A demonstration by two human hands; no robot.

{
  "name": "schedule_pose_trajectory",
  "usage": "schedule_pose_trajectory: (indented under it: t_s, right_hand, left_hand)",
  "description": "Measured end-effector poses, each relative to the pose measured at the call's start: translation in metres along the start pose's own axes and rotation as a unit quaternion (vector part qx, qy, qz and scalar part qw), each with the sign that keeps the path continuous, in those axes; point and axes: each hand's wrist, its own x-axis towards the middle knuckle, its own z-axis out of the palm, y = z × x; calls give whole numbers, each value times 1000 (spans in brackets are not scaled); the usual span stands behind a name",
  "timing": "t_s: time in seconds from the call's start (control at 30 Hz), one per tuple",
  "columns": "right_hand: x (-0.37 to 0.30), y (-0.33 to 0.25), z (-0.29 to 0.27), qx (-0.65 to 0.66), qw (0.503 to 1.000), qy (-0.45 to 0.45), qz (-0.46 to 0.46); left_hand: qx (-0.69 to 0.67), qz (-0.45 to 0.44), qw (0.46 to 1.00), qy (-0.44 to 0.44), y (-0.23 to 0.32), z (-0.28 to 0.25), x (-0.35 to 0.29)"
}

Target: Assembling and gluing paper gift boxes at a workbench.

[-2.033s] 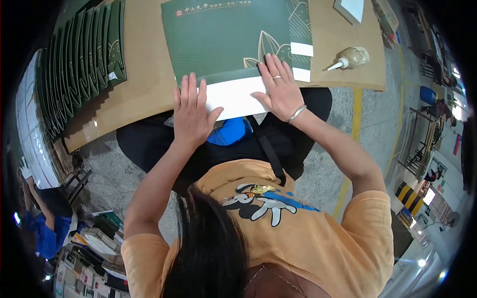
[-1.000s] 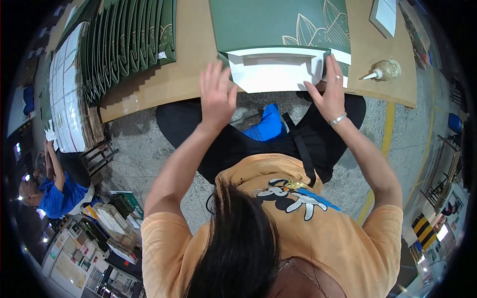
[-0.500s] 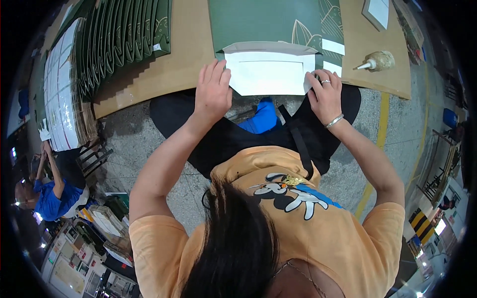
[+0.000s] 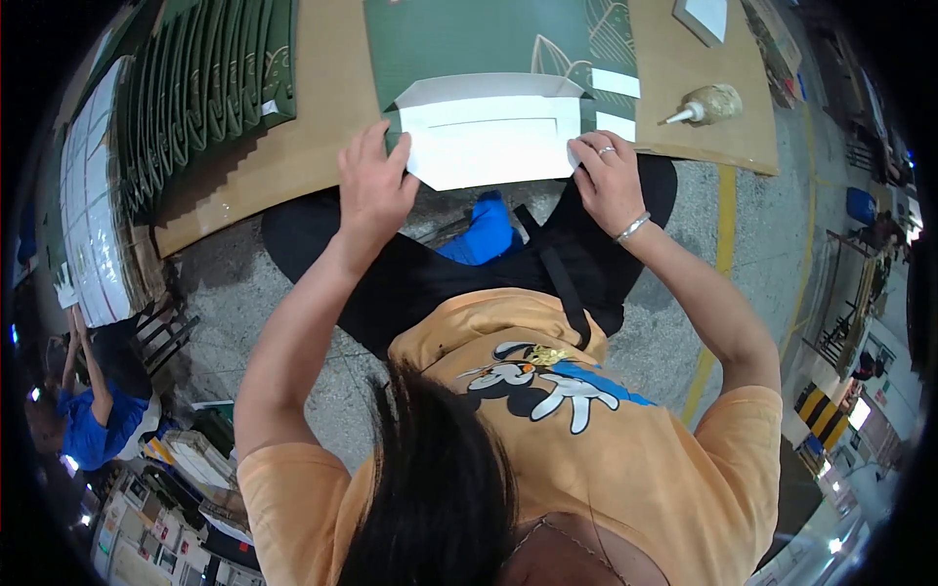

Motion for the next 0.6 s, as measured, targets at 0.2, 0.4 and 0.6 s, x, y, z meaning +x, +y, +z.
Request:
schedule_pose_trajectory:
  t_s: [0.2,0.4,0.6]
  right_hand:
    - [14,9,-7,11,998,-54,-7]
    - [35,30,-19,77,989,-129,-17]
    - [66,23,-12,116,946,-199,229]
  left_hand:
    - [-26,84,996,5,-12,-10,5]
    - [-106,48,992,-49,-5,-10,3]
    - [-141,-135,981,2,0,6,12]
